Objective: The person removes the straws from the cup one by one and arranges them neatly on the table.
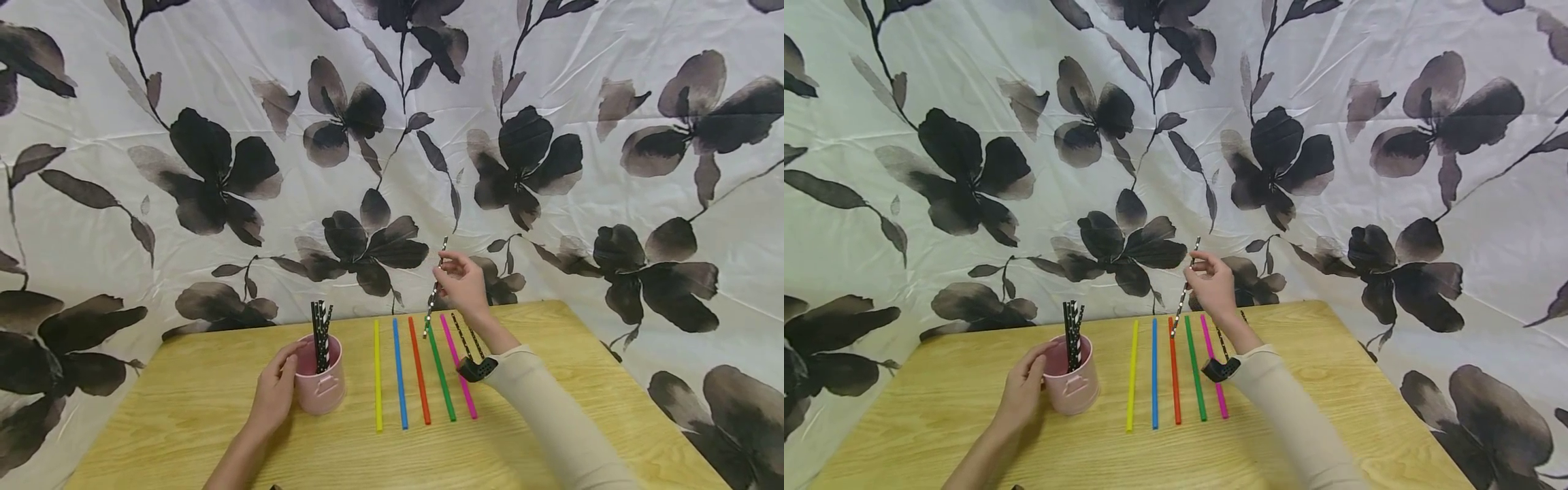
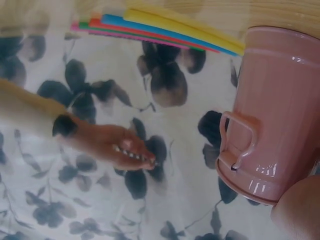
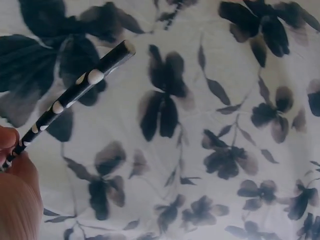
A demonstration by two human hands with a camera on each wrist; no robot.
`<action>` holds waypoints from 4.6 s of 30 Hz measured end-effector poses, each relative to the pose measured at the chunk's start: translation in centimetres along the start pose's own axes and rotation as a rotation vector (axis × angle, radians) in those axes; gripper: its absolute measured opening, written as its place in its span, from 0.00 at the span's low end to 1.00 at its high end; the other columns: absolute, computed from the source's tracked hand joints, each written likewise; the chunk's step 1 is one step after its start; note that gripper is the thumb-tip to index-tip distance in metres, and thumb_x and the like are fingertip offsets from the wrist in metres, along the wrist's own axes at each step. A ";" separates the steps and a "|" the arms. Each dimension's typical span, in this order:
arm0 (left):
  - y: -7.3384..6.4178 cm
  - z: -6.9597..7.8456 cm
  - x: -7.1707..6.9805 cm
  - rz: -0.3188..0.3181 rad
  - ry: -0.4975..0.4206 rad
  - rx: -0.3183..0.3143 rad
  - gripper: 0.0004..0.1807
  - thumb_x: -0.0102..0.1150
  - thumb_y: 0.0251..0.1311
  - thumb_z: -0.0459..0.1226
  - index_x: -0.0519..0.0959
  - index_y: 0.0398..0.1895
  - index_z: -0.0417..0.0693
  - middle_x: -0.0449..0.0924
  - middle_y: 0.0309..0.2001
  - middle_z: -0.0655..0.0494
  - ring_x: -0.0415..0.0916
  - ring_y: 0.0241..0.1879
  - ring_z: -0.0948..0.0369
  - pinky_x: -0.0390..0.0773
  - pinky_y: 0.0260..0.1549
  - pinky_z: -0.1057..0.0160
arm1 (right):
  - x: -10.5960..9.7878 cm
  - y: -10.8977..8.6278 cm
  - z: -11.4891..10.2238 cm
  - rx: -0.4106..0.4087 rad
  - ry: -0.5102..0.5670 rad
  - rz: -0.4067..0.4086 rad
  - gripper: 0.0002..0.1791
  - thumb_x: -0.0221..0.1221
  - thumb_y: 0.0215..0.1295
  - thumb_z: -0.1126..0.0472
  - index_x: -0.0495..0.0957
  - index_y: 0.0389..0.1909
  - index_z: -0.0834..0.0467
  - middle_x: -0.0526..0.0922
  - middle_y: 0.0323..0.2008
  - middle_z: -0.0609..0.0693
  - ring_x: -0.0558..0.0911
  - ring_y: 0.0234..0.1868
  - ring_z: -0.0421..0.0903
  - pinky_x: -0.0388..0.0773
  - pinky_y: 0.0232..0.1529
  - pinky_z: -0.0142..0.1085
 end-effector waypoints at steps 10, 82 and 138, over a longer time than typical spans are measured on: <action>0.1 -0.1 -0.2 0.004 0.024 -0.036 0.19 0.34 0.66 0.48 0.69 0.56 0.58 0.67 0.56 0.59 0.65 0.53 0.59 0.69 0.46 0.59 | -6.4 1.2 5.8 0.068 -0.214 0.037 0.19 0.56 0.58 0.63 0.69 0.52 0.56 0.75 0.35 0.60 0.74 0.21 0.47 0.75 0.21 0.42; -0.4 1.3 -0.5 0.030 -0.016 0.016 0.17 0.37 0.67 0.41 0.71 0.54 0.53 0.70 0.54 0.56 0.66 0.53 0.59 0.65 0.46 0.73 | -15.2 -3.0 18.5 0.236 -0.843 0.027 0.11 0.62 0.51 0.55 0.81 0.36 0.54 0.81 0.30 0.48 0.77 0.32 0.47 0.70 0.35 0.43; -0.8 3.0 -0.4 0.041 -0.048 0.052 0.16 0.37 0.67 0.36 0.70 0.54 0.44 0.70 0.54 0.49 0.66 0.53 0.55 0.62 0.45 0.78 | -15.5 -3.1 18.8 0.273 -0.839 0.032 0.12 0.62 0.51 0.57 0.80 0.38 0.54 0.81 0.30 0.48 0.78 0.30 0.45 0.70 0.32 0.41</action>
Point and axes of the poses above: each hand's wrist, its own y-axis towards the middle knuckle, its own x-axis out of the palm, z = x × y, the point moved 6 cm from there along y, towards the middle knuckle
